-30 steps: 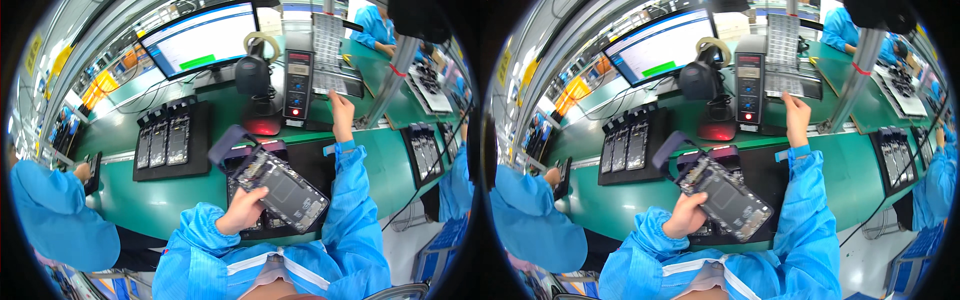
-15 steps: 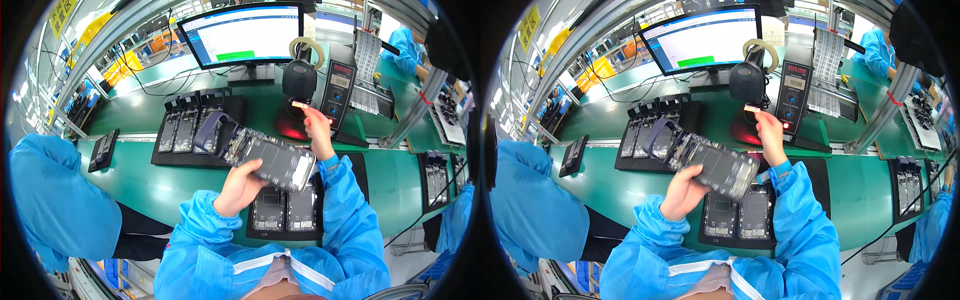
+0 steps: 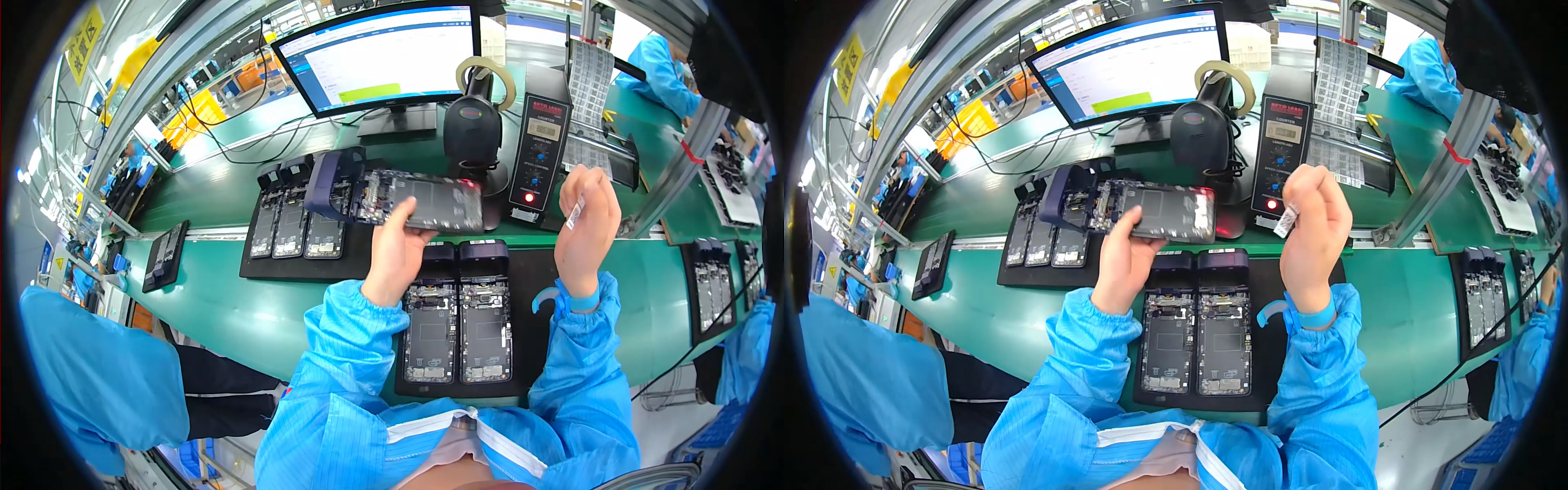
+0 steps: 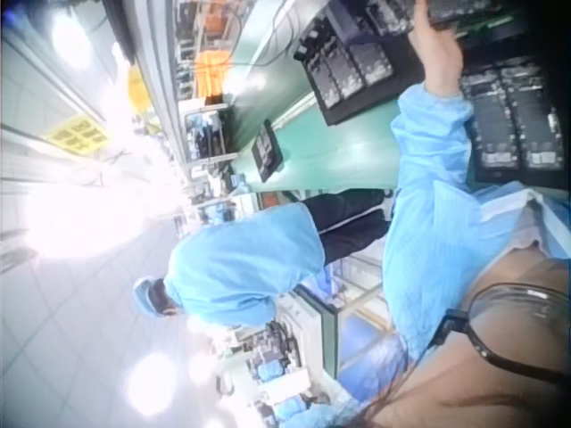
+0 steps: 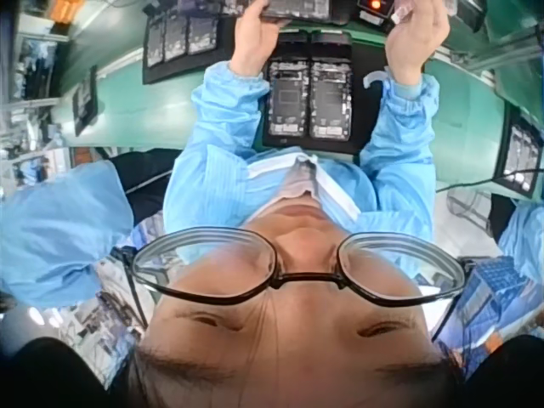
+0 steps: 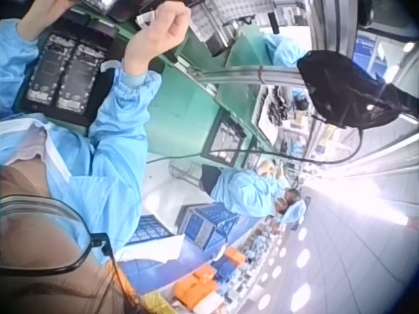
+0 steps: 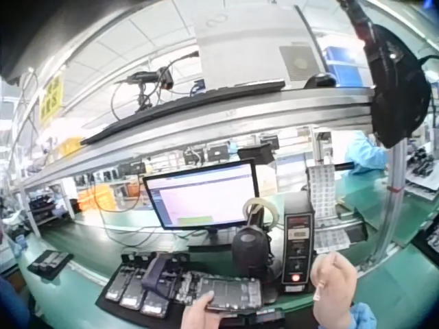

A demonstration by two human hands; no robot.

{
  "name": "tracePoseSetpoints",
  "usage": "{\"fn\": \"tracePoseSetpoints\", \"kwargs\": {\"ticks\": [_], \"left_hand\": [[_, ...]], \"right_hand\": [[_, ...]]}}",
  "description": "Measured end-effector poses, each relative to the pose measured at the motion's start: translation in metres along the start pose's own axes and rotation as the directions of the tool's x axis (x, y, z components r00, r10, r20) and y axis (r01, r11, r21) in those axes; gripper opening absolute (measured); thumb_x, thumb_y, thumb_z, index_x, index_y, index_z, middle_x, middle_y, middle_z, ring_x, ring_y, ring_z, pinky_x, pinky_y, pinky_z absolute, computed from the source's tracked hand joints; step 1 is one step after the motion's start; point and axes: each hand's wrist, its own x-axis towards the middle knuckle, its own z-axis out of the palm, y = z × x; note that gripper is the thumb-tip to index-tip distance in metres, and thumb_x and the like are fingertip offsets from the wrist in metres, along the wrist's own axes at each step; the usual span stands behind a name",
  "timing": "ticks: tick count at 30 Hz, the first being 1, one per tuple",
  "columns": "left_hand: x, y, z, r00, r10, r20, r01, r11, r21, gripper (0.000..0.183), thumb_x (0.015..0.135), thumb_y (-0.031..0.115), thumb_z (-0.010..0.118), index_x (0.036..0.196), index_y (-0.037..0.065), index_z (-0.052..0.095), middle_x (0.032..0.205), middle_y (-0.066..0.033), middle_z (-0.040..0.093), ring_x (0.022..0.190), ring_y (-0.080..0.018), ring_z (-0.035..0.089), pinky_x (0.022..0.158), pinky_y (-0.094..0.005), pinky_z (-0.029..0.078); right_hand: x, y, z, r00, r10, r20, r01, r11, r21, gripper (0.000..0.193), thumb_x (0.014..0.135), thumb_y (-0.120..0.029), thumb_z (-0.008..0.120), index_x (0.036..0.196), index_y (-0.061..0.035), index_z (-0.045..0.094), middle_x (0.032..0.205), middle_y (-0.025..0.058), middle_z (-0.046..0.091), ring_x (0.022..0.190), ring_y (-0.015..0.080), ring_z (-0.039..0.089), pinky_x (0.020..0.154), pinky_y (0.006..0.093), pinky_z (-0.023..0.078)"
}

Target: The person repeatedly picks up small electronic devices from a tray, scans a barcode on each device using a handheld scanner, and places the device back into the tray. This process is repeated for multiple units in a continuous loop.

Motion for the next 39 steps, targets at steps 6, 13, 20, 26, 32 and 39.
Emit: {"fn": "tracePoseSetpoints", "kwargs": {"ticks": [6, 13, 20, 26, 32, 39], "left_hand": [[-0.066, 0.004, 0.012, 0.841, 0.253, 0.479, -0.536, 0.512, 0.671, 0.04, 0.079, 0.006, 0.056, 0.116, 0.0, 0.043, 0.11, -0.0115, 0.051, 0.099, -0.0232, 0.052, 0.083, -0.0325, 0.043], [-0.078, 0.004, 0.014, 0.885, -0.176, 0.432, -0.094, 0.84, 0.534, 0.06, 0.071, 0.004, 0.062, 0.125, 0.0, 0.035, 0.121, -0.0171, 0.044, 0.108, -0.0309, 0.047, 0.091, -0.0367, 0.038], [-0.073, 0.01, 0.014, 0.811, -0.016, 0.584, -0.458, 0.603, 0.653, 0.06, 0.068, 0.005, 0.064, 0.122, 0.003, 0.04, 0.118, -0.0147, 0.047, 0.107, -0.031, 0.048, 0.088, -0.0373, 0.041], [-0.072, 0.009, 0.019, 0.763, 0.029, 0.646, -0.546, 0.565, 0.619, 0.058, 0.067, 0.005, 0.065, 0.12, 0.008, 0.043, 0.116, -0.0103, 0.05, 0.101, -0.0265, 0.053, 0.082, -0.0339, 0.045], [-0.074, 0.009, 0.018, 0.797, -0.034, 0.603, -0.437, 0.657, 0.614, 0.052, 0.076, 0.018, 0.063, 0.121, 0.004, 0.04, 0.112, -0.0091, 0.049, 0.102, -0.0181, 0.05, 0.083, -0.0297, 0.044], [-0.084, 0.009, 0.007, 0.813, -0.136, 0.565, -0.272, 0.77, 0.577, 0.055, 0.073, 0.004, 0.063, 0.123, 0.003, 0.04, 0.119, -0.0129, 0.048, 0.107, -0.0238, 0.049, 0.088, -0.0323, 0.04]], "right_hand": [[-0.031, -0.044, 0.028, 0.903, 0.037, 0.427, 0.055, 0.978, -0.202, 0.037, 0.065, -0.019, 0.069, 0.085, -0.0038, 0.042, 0.111, 0.017, 0.04, 0.099, 0.0216, 0.042, 0.087, 0.034, 0.034], [-0.048, -0.051, 0.043, 0.819, -0.125, 0.56, 0.07, 0.99, 0.118, 0.035, 0.068, -0.021, 0.072, 0.082, -0.002, 0.046, 0.121, 0.0343, 0.034, 0.1, 0.0344, 0.051, 0.085, 0.0412, 0.039], [-0.052, -0.049, 0.047, 0.892, -0.031, 0.451, -0.002, 0.997, 0.072, 0.032, 0.066, -0.016, 0.073, 0.078, -0.001, 0.046, 0.118, 0.0349, 0.039, 0.103, 0.0318, 0.05, 0.086, 0.0373, 0.038], [-0.053, -0.046, 0.044, 0.902, 0.03, 0.431, -0.037, 0.999, 0.008, 0.032, 0.063, -0.013, 0.074, 0.077, -0.0009, 0.048, 0.118, 0.0328, 0.041, 0.102, 0.0294, 0.05, 0.086, 0.0352, 0.038], [-0.057, -0.051, 0.045, 0.872, 0.028, 0.488, 0.011, 0.997, -0.076, 0.055, 0.066, -0.021, 0.074, 0.102, -0.0035, 0.037, 0.123, 0.0299, 0.035, 0.112, 0.0288, 0.043, 0.091, 0.0363, 0.037], [-0.059, -0.065, 0.048, 0.601, -0.304, 0.739, 0.756, 0.515, -0.403, 0.052, 0.074, -0.046, 0.054, 0.115, -0.015, 0.049, 0.119, 0.015, 0.047, 0.118, 0.0424, 0.032, 0.097, 0.0526, 0.017]]}}
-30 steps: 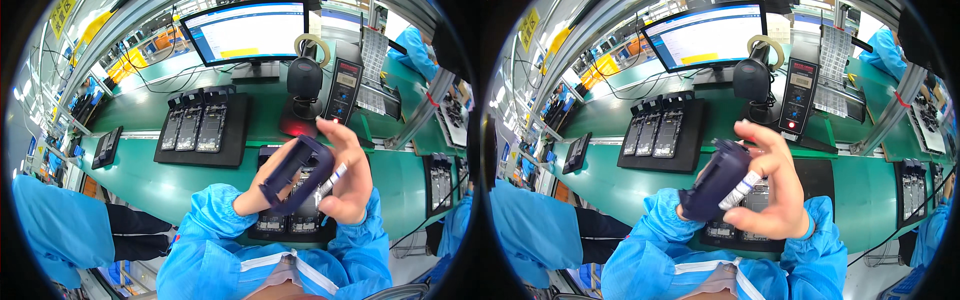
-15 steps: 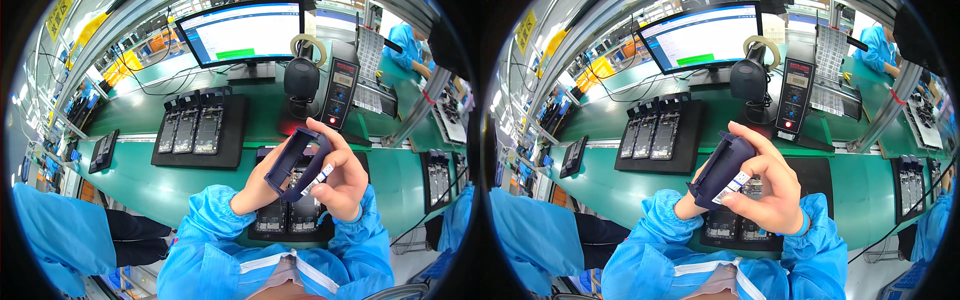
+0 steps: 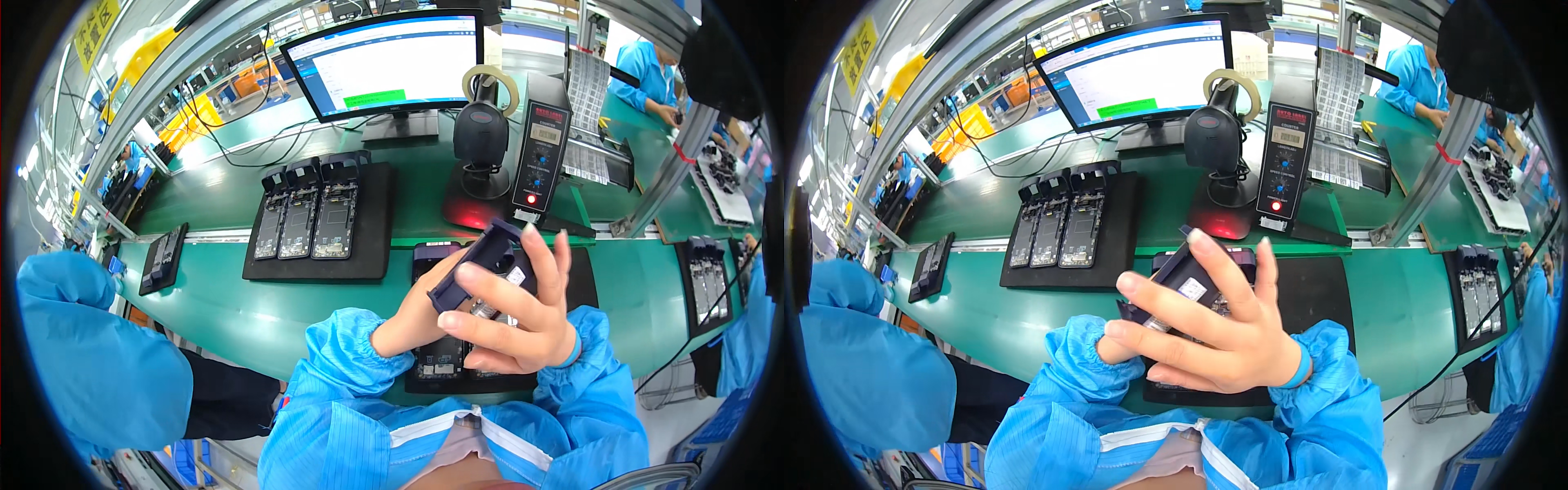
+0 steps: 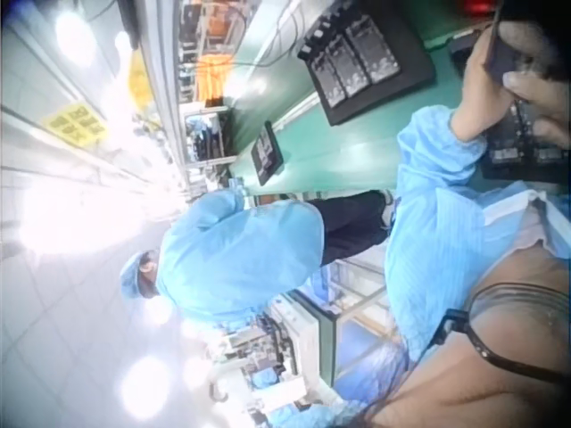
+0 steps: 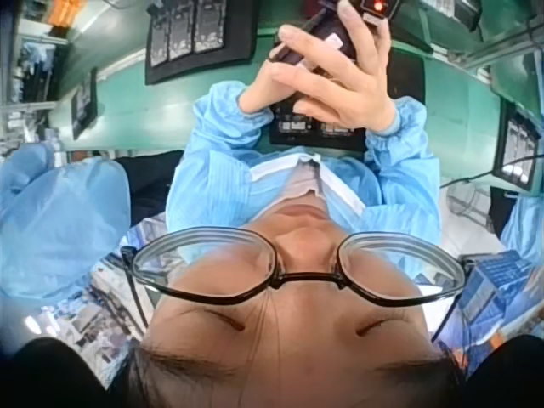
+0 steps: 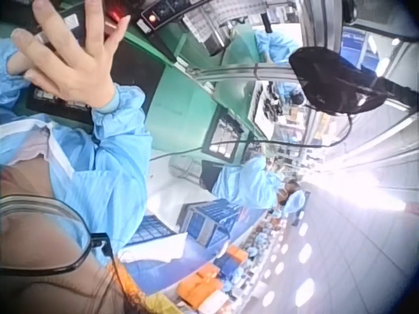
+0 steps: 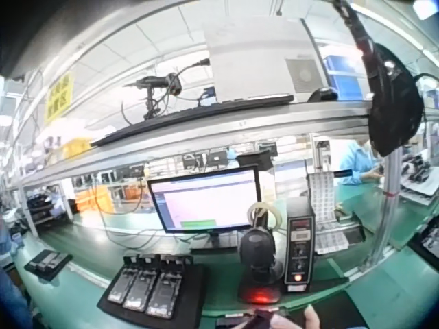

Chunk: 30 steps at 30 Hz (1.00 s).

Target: The person repeatedly picks up small electronic devices from a tray, scans a barcode on each device using a handheld scanner, and places the device back into the tray. This process is repeated for multiple units in a continuous loop.

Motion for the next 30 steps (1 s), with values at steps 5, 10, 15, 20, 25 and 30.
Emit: {"fn": "tracePoseSetpoints", "kwargs": {"ticks": [5, 10, 15, 20, 25, 30], "left_hand": [[-0.019, 0.036, -0.007, 0.999, -0.008, 0.053, -0.007, 0.961, 0.275, 0.045, 0.073, 0.004, 0.063, 0.115, 0.003, 0.047, 0.11, -0.0079, 0.051, 0.1, -0.0155, 0.05, 0.085, -0.0294, 0.041], [-0.04, 0.012, -0.008, 0.994, -0.113, 0.007, 0.113, 0.993, 0.041, 0.06, 0.072, 0.008, 0.067, 0.123, 0.001, 0.037, 0.106, -0.0091, 0.052, 0.096, -0.0178, 0.051, 0.086, -0.0312, 0.041], [-0.067, -0.033, -0.029, 0.962, 0.018, -0.274, 0.163, 0.764, 0.624, 0.073, 0.07, 0.016, 0.066, 0.13, 0.002, 0.026, 0.128, -0.0178, 0.028, 0.115, -0.0315, 0.036, 0.095, -0.0417, 0.032], [-0.096, -0.072, -0.035, 0.934, -0.184, -0.307, 0.357, 0.548, 0.757, 0.064, 0.074, 0.026, 0.061, 0.125, -0.001, 0.034, 0.134, -0.0202, 0.024, 0.123, -0.0386, 0.025, 0.102, -0.0469, 0.018], [-0.091, -0.074, -0.038, 0.947, -0.2, -0.25, 0.32, 0.576, 0.753, 0.067, 0.072, 0.027, 0.063, 0.125, -0.001, 0.034, 0.135, -0.0202, 0.022, 0.124, -0.039, 0.023, 0.101, -0.0504, 0.014], [-0.088, -0.074, -0.037, 0.95, -0.207, -0.235, 0.311, 0.558, 0.769, 0.071, 0.069, 0.029, 0.065, 0.126, -0.001, 0.034, 0.136, -0.0236, 0.017, 0.123, -0.0438, 0.021, 0.1, -0.0539, 0.013]], "right_hand": [[0.001, 0.011, -0.011, 0.923, 0.351, 0.16, -0.381, 0.894, 0.235, 0.065, 0.078, -0.036, 0.057, 0.127, -0.0006, 0.032, 0.116, 0.0217, 0.048, 0.109, 0.0385, 0.043, 0.088, 0.0451, 0.033], [-0.059, -0.009, -0.013, 0.654, 0.548, 0.521, -0.755, 0.504, 0.419, 0.05, 0.078, -0.004, 0.057, 0.121, 0.0062, 0.035, 0.086, 0.0177, 0.061, 0.075, 0.02, 0.062, 0.066, 0.0281, 0.047], [-0.139, -0.002, -0.034, 0.306, 0.925, 0.223, -0.905, 0.211, 0.369, 0.042, 0.083, -0.005, 0.052, 0.12, 0.0083, 0.038, 0.097, 0.0114, 0.059, 0.086, 0.0111, 0.054, 0.076, 0.0221, 0.041], [-0.179, 0.007, -0.034, 0.006, 0.992, 0.129, -0.925, -0.043, 0.376, 0.039, 0.085, -0.004, 0.046, 0.121, 0.0087, 0.036, 0.095, 0.0123, 0.059, 0.083, 0.0126, 0.055, 0.074, 0.0232, 0.044], [-0.185, 0.015, -0.002, -0.003, 0.982, 0.188, -0.978, -0.042, 0.205, 0.034, 0.085, -0.005, 0.047, 0.116, 0.0081, 0.043, 0.098, 0.0112, 0.057, 0.088, 0.0125, 0.052, 0.078, 0.0231, 0.04], [-0.167, 0.024, 0.01, -0.056, 0.992, 0.109, -0.949, -0.087, 0.303, 0.033, 0.084, -0.006, 0.048, 0.115, 0.0049, 0.045, 0.084, 0.0032, 0.054, 0.076, 0.0076, 0.048, 0.07, 0.0195, 0.038]]}}
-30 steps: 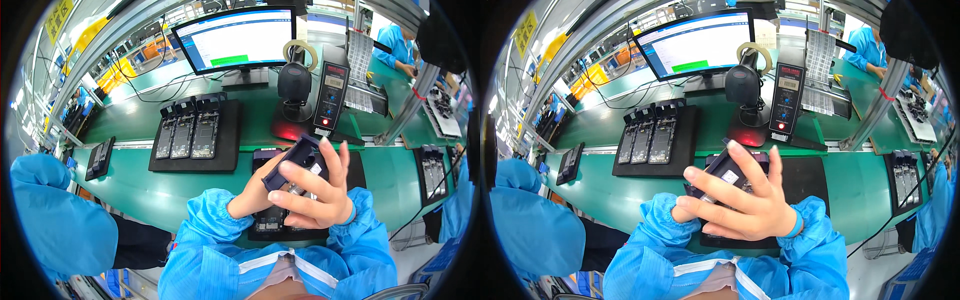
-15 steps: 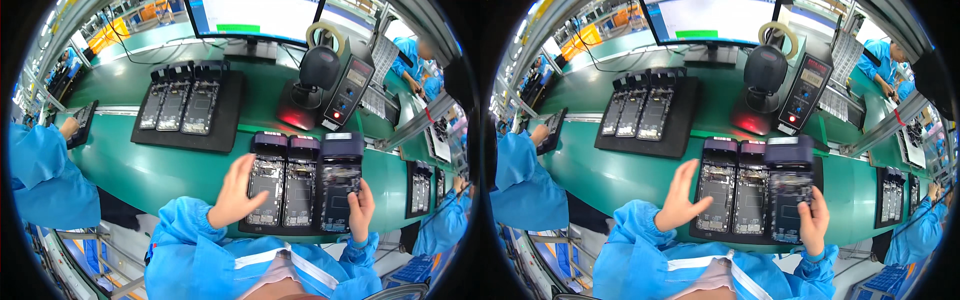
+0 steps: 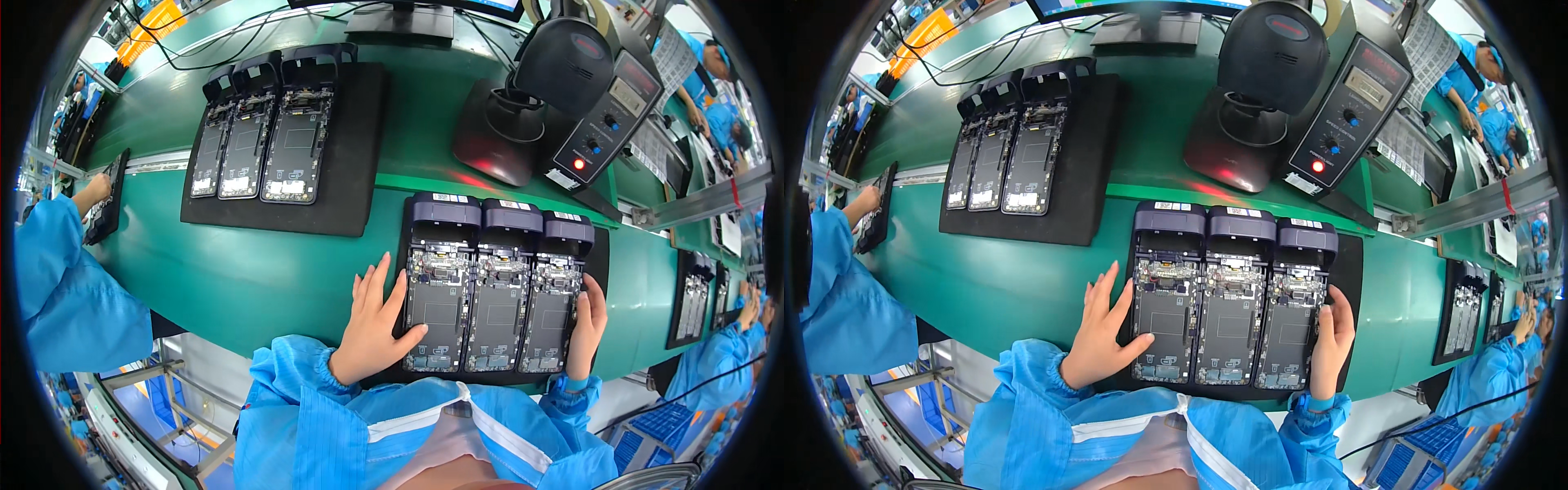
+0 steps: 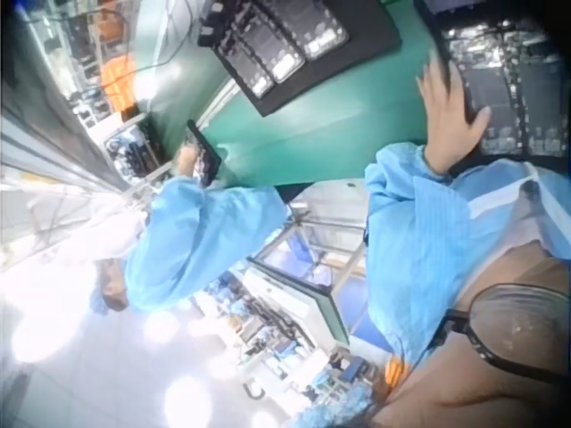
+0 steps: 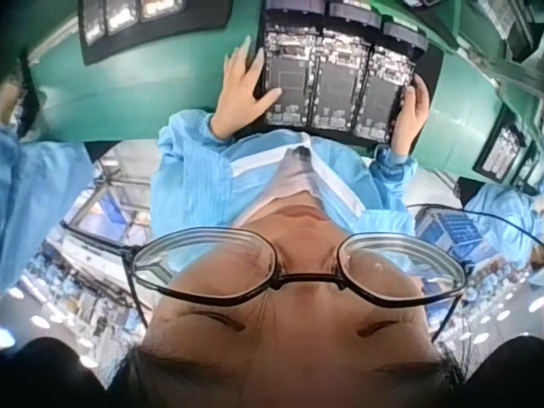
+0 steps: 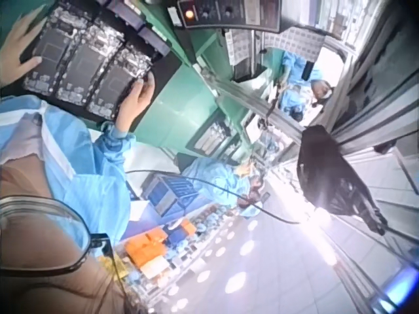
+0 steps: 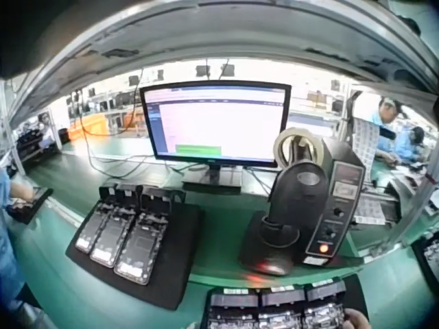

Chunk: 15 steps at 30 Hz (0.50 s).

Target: The person repeatedly picks up small electronic devices from a tray, scans a barcode on each device using a handheld scanner, and places the device back into the tray. This process is repeated for multiple units in a continuous loop.

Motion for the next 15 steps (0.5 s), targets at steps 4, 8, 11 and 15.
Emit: {"fn": "tracePoseSetpoints", "kwargs": {"ticks": [4, 8, 11, 15], "left_hand": [[0.0039, 0.0036, -0.0031, 0.999, -0.02, 0.035, 0.02, 1.0, 0.021, 0.073, 0.068, 0.03, 0.066, 0.126, -0.001, 0.034, 0.136, -0.0259, 0.014, 0.122, -0.0463, 0.019, 0.099, -0.055, 0.013], [0.0052, 0.001, -0.0004, 0.999, -0.019, 0.03, 0.019, 1.0, -0.001, 0.072, 0.067, 0.029, 0.067, 0.125, 0.0, 0.036, 0.136, -0.0251, 0.014, 0.122, -0.0476, 0.018, 0.099, -0.0551, 0.014], [0.0063, 0.0039, -0.0042, 0.998, -0.039, 0.046, 0.038, 0.999, 0.024, 0.07, 0.066, 0.028, 0.067, 0.124, 0.001, 0.038, 0.136, -0.0241, 0.015, 0.122, -0.0489, 0.017, 0.098, -0.0552, 0.015], [0.0064, 0.0032, -0.0033, 0.998, -0.036, 0.042, 0.035, 0.999, 0.011, 0.069, 0.066, 0.028, 0.067, 0.124, 0.002, 0.039, 0.136, -0.0236, 0.016, 0.121, -0.0499, 0.016, 0.097, -0.0559, 0.016]], "right_hand": [[0.0032, 0.0086, -0.0023, 0.994, -0.102, -0.042, 0.096, 0.988, -0.123, 0.03, 0.083, -0.004, 0.048, 0.112, 0.0018, 0.047, 0.076, -0.0012, 0.048, 0.066, 0.0031, 0.039, 0.06, 0.0162, 0.032], [0.0042, 0.0084, -0.0042, 0.996, -0.035, -0.078, 0.028, 0.995, -0.092, 0.028, 0.082, -0.003, 0.048, 0.11, 0.0008, 0.049, 0.077, -0.0019, 0.049, 0.062, 0.0024, 0.038, 0.055, 0.0153, 0.031], [0.006, 0.0089, -0.003, 0.995, -0.035, -0.09, 0.025, 0.994, -0.11, 0.025, 0.083, -0.005, 0.047, 0.106, 0.0021, 0.05, 0.074, -0.0011, 0.05, 0.059, 0.0025, 0.037, 0.051, 0.0159, 0.029], [0.0048, 0.0129, -0.0044, 0.991, -0.043, -0.127, 0.028, 0.993, -0.117, 0.02, 0.083, -0.006, 0.047, 0.101, 0.0022, 0.051, 0.074, -0.0002, 0.052, 0.057, 0.0026, 0.036, 0.05, 0.0159, 0.028]]}}
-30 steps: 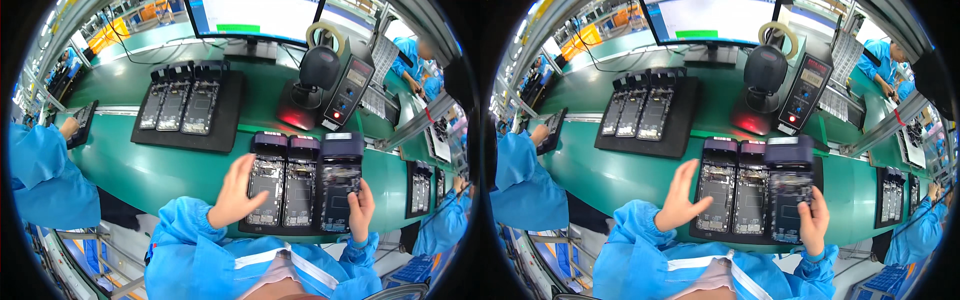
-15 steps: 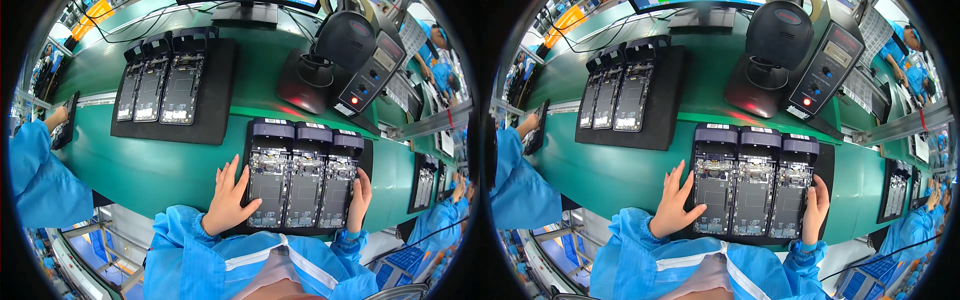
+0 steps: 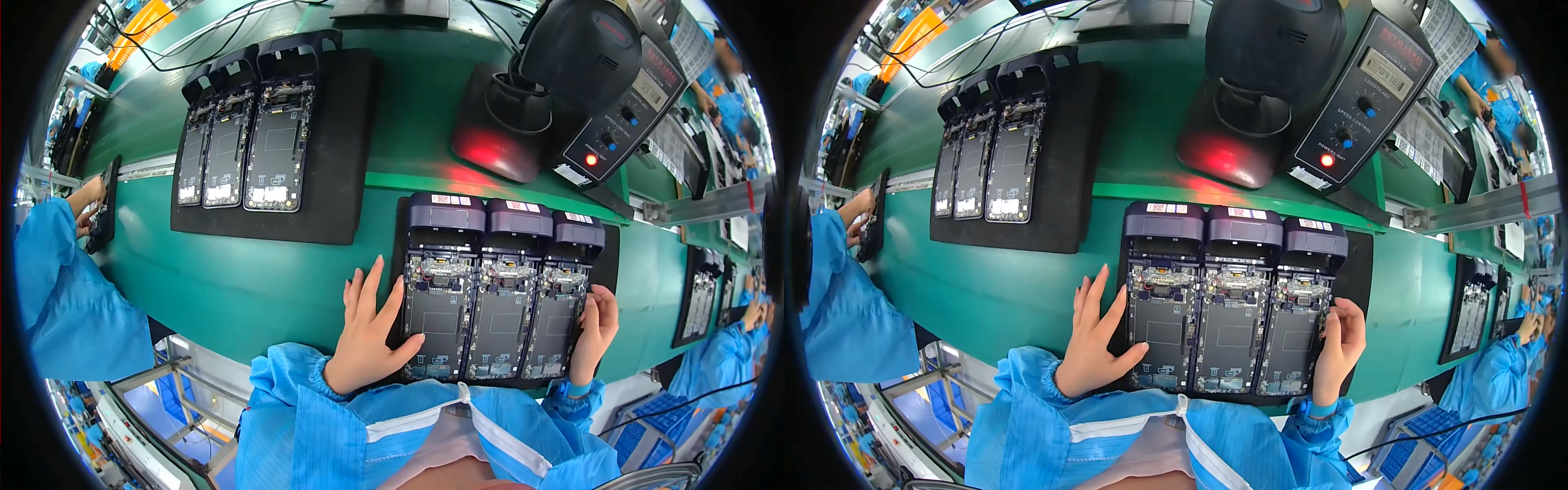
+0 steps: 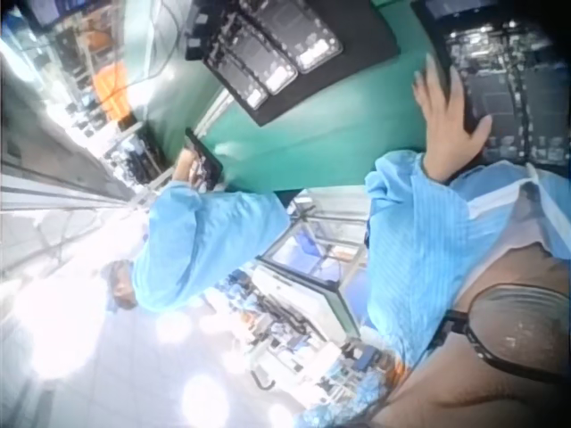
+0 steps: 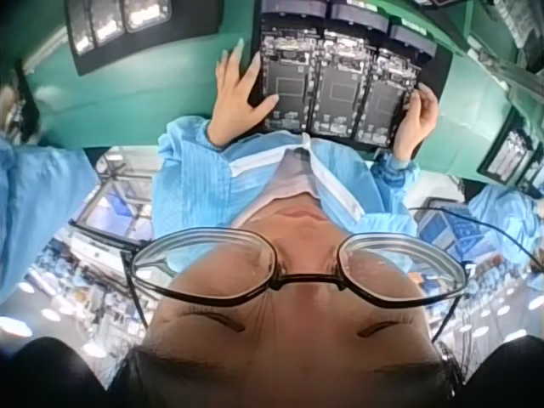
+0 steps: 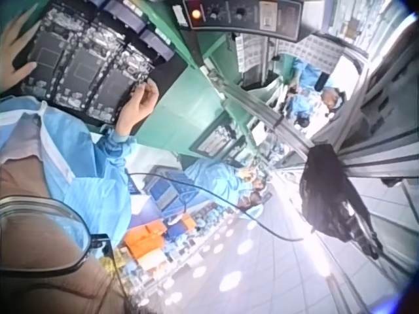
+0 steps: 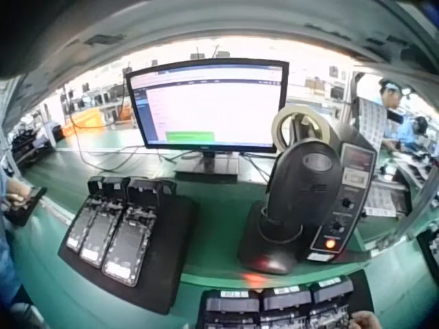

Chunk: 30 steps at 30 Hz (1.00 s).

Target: The person repeatedly picks up small electronic devices from a tray, scans a barcode on each device using a handheld scanner, and places the device back into the tray. This process is repeated for multiple units in a continuous loop.

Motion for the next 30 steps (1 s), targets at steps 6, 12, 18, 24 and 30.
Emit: {"fn": "tracePoseSetpoints", "kwargs": {"ticks": [6, 12, 18, 24, 30], "left_hand": [[0.0003, 0.0016, -0.0009, 1.0, -0.004, 0.003, 0.004, 1.0, 0.008, 0.068, 0.068, 0.029, 0.065, 0.124, 0.003, 0.038, 0.136, -0.0234, 0.015, 0.121, -0.0511, 0.016, 0.097, -0.0577, 0.016], [0.0017, 0.0017, -0.0004, 1.0, 0.012, 0.004, -0.012, 1.0, 0.021, 0.068, 0.068, 0.029, 0.065, 0.124, 0.002, 0.037, 0.136, -0.0237, 0.017, 0.12, -0.0509, 0.018, 0.096, -0.0579, 0.017], [0.0004, 0.0024, -0.001, 1.0, 0.001, 0.023, -0.002, 0.999, 0.034, 0.072, 0.066, 0.026, 0.066, 0.127, 0.003, 0.034, 0.136, -0.023, 0.017, 0.122, -0.0478, 0.017, 0.098, -0.0543, 0.016], [0.0007, 0.0021, -0.0006, 1.0, 0.005, 0.029, -0.006, 1.0, 0.025, 0.071, 0.066, 0.024, 0.066, 0.127, 0.002, 0.035, 0.137, -0.023, 0.017, 0.123, -0.047, 0.017, 0.099, -0.0538, 0.016], [0.0027, 0.0016, -0.0001, 0.999, 0.037, -0.001, -0.037, 0.999, 0.015, 0.071, 0.066, 0.026, 0.067, 0.126, 0.003, 0.036, 0.135, -0.0247, 0.018, 0.121, -0.049, 0.019, 0.097, -0.0562, 0.017]], "right_hand": [[-0.0001, -0.0035, 0.0011, 0.998, -0.037, -0.05, 0.04, 0.997, 0.06, 0.016, 0.082, -0.002, 0.048, 0.097, 0.0016, 0.05, 0.075, 0.0022, 0.053, 0.07, 0.007, 0.047, 0.066, 0.0188, 0.038], [0.0008, 0.0011, -0.0008, 0.999, -0.04, 0.007, 0.04, 0.997, 0.061, 0.017, 0.081, 0.0, 0.048, 0.098, 0.0006, 0.05, 0.079, 0.0022, 0.053, 0.072, 0.0072, 0.047, 0.069, 0.0192, 0.038], [0.0004, 0.0023, -0.0007, 0.998, -0.045, 0.049, 0.044, 0.999, 0.006, 0.018, 0.079, 0.0, 0.05, 0.097, -0.0018, 0.052, 0.08, 0.0, 0.052, 0.069, 0.0053, 0.046, 0.061, 0.0173, 0.037], [-0.0001, 0.0008, -0.001, 0.998, -0.049, 0.044, 0.05, 0.998, -0.028, 0.018, 0.078, 0.0, 0.052, 0.096, -0.0026, 0.053, 0.079, -0.0001, 0.052, 0.068, 0.0053, 0.045, 0.06, 0.0172, 0.037], [0.0016, 0.0015, -0.0023, 0.998, -0.039, 0.055, 0.041, 0.999, -0.028, 0.019, 0.077, 0.0, 0.053, 0.095, -0.0023, 0.053, 0.079, 0.0012, 0.053, 0.067, 0.0063, 0.047, 0.06, 0.0184, 0.038]]}}
